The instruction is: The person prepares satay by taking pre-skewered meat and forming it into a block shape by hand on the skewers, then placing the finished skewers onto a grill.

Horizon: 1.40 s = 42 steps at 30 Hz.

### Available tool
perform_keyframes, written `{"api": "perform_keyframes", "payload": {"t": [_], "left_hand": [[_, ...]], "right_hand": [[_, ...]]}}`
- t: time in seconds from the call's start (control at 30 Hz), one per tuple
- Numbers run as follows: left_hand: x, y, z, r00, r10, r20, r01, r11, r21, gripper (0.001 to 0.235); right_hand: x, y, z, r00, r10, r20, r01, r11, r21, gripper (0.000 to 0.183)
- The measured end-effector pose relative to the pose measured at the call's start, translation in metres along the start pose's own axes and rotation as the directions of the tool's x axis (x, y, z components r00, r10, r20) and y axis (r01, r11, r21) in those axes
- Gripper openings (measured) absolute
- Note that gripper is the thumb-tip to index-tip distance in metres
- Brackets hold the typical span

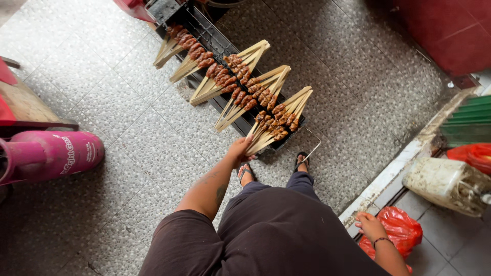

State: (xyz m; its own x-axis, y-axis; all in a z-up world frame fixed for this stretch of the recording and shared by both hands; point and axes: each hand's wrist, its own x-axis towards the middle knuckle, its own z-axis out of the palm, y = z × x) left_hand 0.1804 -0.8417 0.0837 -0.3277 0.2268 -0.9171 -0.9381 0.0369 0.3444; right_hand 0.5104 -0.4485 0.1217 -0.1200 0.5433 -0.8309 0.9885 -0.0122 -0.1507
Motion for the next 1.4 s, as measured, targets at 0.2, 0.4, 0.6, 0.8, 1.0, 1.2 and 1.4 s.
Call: {"api": "perform_keyframes", "payload": {"t": [0.2, 0.4, 0.6, 0.8, 1.0, 1.2, 1.4], "left_hand": [[0.0, -0.013, -0.003, 0.982, 0.191, -0.015, -0.189, 0.953, -0.237, 0.029], [-0.007, 0.011, -0.036, 0.996, 0.092, -0.014, -0.092, 0.953, -0.29, 0.109], [0.002, 0.039, -0.072, 0.957, 0.191, -0.22, -0.291, 0.584, -0.758, 0.062], [-0.005, 0.053, -0.067, 0.923, 0.308, -0.229, -0.294, 0.951, 0.094, 0.07], [-0.004, 0.062, -0.032, 0.812, 0.573, -0.109, -0.051, 0.256, 0.965, 0.066], [0.025, 0.062, -0.029, 0.657, 0.748, -0.094, 0.023, 0.105, 0.994, 0.045], [0.011, 0.062, -0.04, 0.713, 0.697, -0.071, -0.222, 0.321, 0.921, 0.022]], "right_hand": [[-0.014, -0.019, 0.002, 0.996, 0.093, 0.006, -0.093, 0.996, -0.004, 0.044], [-0.004, -0.022, 0.001, 0.998, 0.06, 0.001, -0.06, 0.997, 0.039, 0.042], [-0.004, -0.017, 0.002, 0.998, 0.068, 0.003, -0.068, 0.996, 0.059, 0.039], [0.004, -0.019, 0.002, 0.995, 0.104, -0.003, -0.103, 0.987, 0.123, 0.039], [0.004, -0.017, 0.006, 0.997, 0.073, -0.016, -0.07, 0.991, 0.115, 0.039], [0.006, -0.02, 0.018, 1.0, 0.025, -0.009, -0.024, 0.995, 0.094, 0.04], [0.007, -0.015, 0.022, 0.994, 0.094, 0.048, -0.099, 0.987, 0.126, 0.042]]}}
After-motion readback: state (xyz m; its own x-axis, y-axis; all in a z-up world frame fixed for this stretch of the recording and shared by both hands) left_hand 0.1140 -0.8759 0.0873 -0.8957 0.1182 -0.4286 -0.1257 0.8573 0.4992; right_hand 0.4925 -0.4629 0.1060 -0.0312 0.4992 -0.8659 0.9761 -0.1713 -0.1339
